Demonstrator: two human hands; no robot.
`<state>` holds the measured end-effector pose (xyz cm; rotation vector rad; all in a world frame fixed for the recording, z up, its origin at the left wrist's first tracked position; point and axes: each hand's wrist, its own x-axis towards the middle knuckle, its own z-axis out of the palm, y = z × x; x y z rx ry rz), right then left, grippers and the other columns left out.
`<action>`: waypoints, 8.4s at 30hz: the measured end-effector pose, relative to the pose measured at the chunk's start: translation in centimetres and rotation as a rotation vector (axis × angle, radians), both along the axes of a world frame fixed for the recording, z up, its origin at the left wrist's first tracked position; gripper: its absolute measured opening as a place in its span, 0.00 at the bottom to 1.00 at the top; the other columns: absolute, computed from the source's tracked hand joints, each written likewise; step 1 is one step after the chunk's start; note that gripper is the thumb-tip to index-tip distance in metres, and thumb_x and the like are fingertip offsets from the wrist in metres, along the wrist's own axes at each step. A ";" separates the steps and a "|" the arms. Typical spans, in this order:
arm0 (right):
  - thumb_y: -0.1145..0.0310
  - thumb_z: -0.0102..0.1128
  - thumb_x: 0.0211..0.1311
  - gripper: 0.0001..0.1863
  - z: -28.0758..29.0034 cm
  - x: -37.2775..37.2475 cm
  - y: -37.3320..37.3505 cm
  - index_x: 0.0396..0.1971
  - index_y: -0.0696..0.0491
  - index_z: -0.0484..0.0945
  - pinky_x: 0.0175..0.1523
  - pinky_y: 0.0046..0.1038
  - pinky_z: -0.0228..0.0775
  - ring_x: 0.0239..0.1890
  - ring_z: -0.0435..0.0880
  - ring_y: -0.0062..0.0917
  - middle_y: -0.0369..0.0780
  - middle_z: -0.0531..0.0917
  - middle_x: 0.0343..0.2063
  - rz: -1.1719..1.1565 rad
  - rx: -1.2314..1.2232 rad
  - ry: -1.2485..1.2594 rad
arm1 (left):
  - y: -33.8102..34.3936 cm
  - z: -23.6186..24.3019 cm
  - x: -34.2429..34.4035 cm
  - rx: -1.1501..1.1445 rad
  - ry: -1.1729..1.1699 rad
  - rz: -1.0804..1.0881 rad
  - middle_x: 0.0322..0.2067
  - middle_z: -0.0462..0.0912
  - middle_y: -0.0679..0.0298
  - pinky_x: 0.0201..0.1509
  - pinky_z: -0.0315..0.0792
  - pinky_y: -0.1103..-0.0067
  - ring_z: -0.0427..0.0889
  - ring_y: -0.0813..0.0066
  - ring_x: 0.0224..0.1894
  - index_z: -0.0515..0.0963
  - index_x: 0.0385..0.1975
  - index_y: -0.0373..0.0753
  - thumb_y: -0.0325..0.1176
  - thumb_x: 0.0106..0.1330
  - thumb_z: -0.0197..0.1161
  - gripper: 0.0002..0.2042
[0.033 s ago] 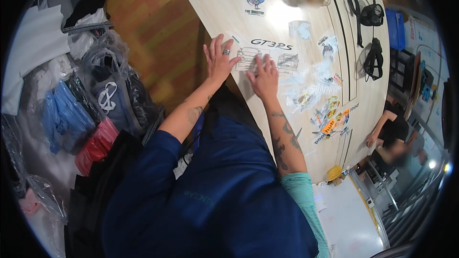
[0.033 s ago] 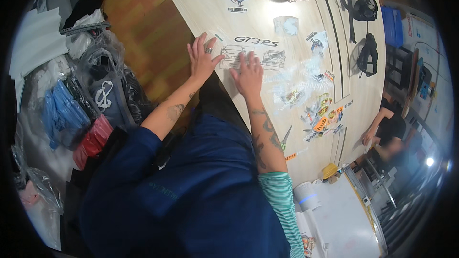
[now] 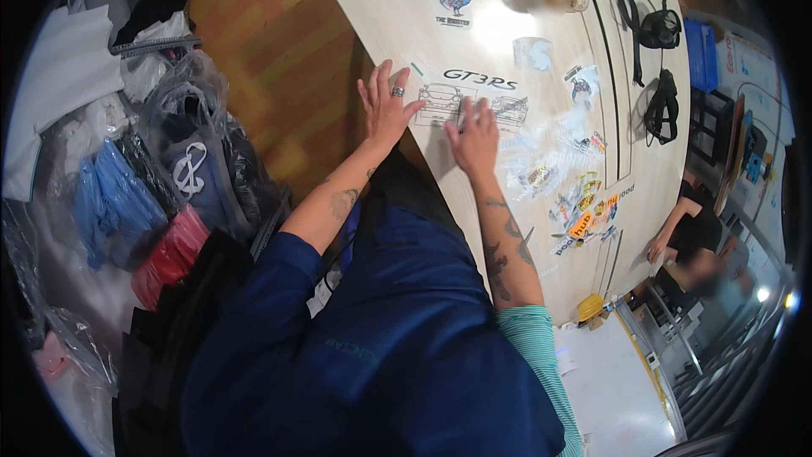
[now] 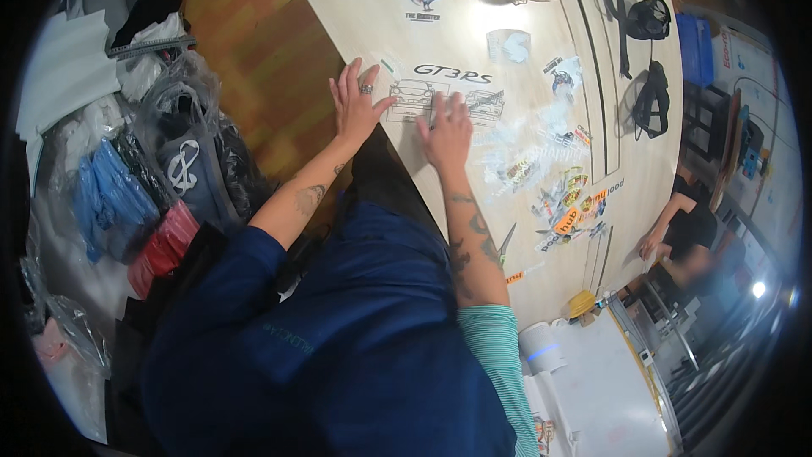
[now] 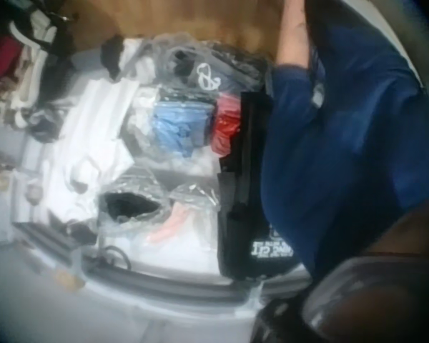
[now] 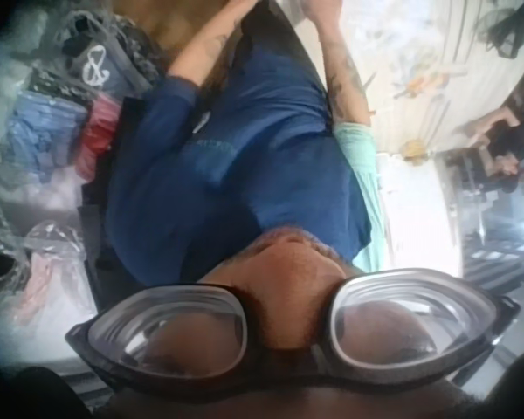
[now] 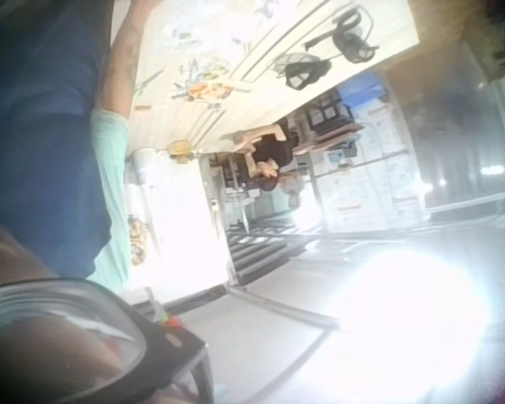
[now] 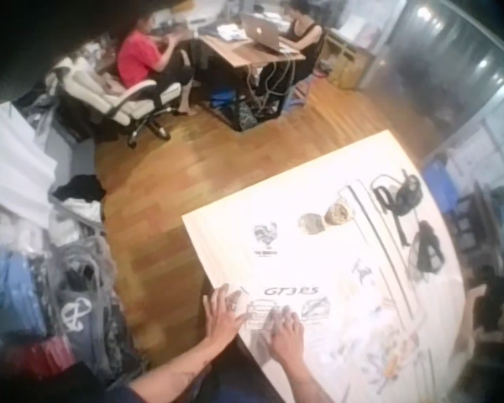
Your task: The person uses scissors to cut out Porsche logo stickers from a sheet, then peels the backing and arranges the stickers on a table. They handle multiple stickers and organize them into a stack.
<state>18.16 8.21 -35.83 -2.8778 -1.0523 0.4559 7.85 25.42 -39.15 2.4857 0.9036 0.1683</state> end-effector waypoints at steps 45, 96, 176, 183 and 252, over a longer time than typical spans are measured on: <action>0.49 0.54 0.70 0.32 -2.3 2.1 -14.5 0.66 0.55 0.69 0.72 0.47 0.52 0.69 0.64 0.47 0.54 0.68 0.67 -0.550 0.253 -0.072 | 2.3 8.5 6.8 -1.070 -0.008 -0.110 0.40 0.85 0.57 0.30 0.83 0.81 0.86 0.75 0.32 0.72 0.54 0.31 0.28 0.74 0.54 0.13; 0.70 0.64 0.68 0.10 27.2 -6.4 -31.9 0.40 0.63 0.84 0.50 0.21 0.71 0.41 0.81 0.16 0.39 0.87 0.41 -1.202 1.229 0.076 | -12.5 19.8 14.7 -1.341 -0.289 -0.844 0.69 0.64 0.50 0.77 0.44 0.60 0.56 0.58 0.75 0.84 0.33 0.43 0.32 0.60 0.73 0.05; 0.65 0.75 0.52 0.35 25.3 -16.4 -44.5 0.58 0.62 0.70 0.60 0.36 0.69 0.52 0.79 0.31 0.46 0.79 0.54 -1.245 1.175 0.398 | -19.9 21.8 5.4 -1.805 0.162 -0.723 0.48 0.81 0.65 0.59 0.69 0.76 0.77 0.76 0.52 0.80 0.40 0.36 0.23 0.58 0.70 0.10; 0.65 0.76 0.50 0.35 26.4 -16.5 -43.1 0.57 0.61 0.71 0.61 0.36 0.69 0.53 0.79 0.30 0.45 0.80 0.52 -1.172 1.328 0.430 | -17.5 18.6 6.1 -1.800 0.241 -0.810 0.49 0.82 0.64 0.62 0.69 0.72 0.78 0.72 0.55 0.80 0.50 0.36 0.31 0.58 0.71 0.19; 0.69 0.66 0.63 0.07 28.0 -20.2 -53.5 0.36 0.56 0.81 0.30 0.18 0.60 0.26 0.69 0.11 0.31 0.78 0.29 -1.088 1.477 0.159 | -25.4 29.9 0.5 -1.675 -0.104 -0.840 0.48 0.73 0.64 0.59 0.65 0.72 0.71 0.73 0.53 0.79 0.35 0.41 0.34 0.60 0.72 0.09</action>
